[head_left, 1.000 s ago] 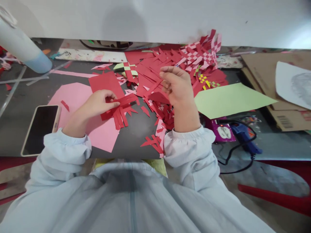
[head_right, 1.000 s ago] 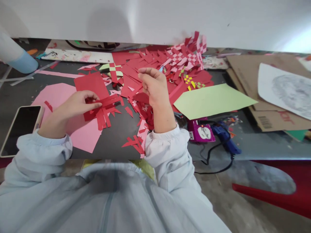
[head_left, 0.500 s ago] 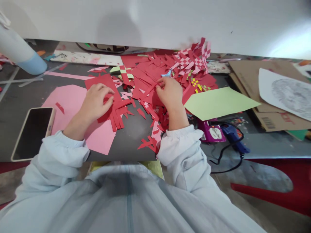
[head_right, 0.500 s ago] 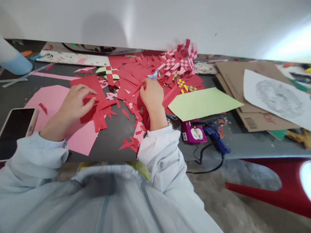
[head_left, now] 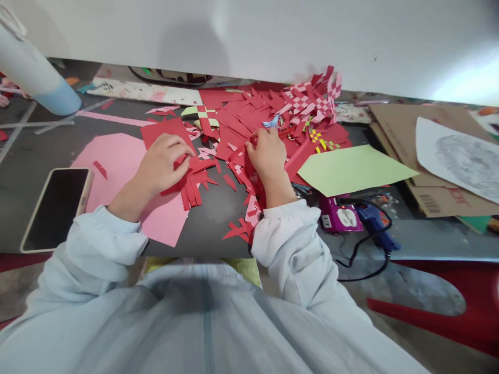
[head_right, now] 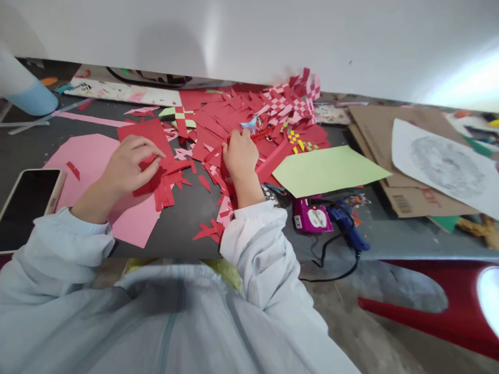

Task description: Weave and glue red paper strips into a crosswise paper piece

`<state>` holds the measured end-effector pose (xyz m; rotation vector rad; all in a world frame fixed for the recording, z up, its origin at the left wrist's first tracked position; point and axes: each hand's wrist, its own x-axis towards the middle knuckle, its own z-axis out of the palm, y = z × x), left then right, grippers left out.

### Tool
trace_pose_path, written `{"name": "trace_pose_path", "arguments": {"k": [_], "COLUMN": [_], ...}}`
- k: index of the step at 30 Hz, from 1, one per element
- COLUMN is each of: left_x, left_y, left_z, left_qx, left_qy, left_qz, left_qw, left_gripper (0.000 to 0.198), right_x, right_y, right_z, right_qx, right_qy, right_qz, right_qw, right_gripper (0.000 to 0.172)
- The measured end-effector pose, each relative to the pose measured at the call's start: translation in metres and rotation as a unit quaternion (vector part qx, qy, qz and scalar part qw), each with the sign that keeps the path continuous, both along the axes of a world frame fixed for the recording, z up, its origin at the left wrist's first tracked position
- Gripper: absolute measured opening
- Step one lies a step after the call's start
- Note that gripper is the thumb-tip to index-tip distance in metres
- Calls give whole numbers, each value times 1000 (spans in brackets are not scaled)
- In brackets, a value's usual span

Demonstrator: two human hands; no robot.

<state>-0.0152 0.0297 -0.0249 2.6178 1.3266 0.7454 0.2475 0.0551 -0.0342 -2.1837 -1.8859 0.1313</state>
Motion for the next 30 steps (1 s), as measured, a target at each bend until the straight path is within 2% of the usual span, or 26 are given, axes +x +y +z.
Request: {"name": "trace_pose_path", "arguments": {"k": [8,13,18,21,26,30], "left_x": [0,1,2,2,3,5], "left_y": [0,-1,-2,-2,-4,-10], "left_z": [-4,-4,-3,-2,1,8], "left_qx": [-2,1,8,16,23,-17], "left_qy": [0,10,11,10,-12,-51], "left_qz": [-18,-24,-22,-16,3,39], "left_qw": [1000,1000,1000,1000,1000,998], "left_gripper": [25,28,28,28,28,25], "right_x": [0,3,7,10,11,3], "right_y": [2,6,11,15,18,10], "right_z": [-4,-13,-16,-19,-22,-14], "right_qx": [-6,30,102,156,214,243], "right_qy": [1,28,121,207,370,418], "right_qz": [-8,-1,23,34,97,151], "right_qw": [1000,999,987,965,899,862], "right_gripper": [45,33,8,6,20,28]}}
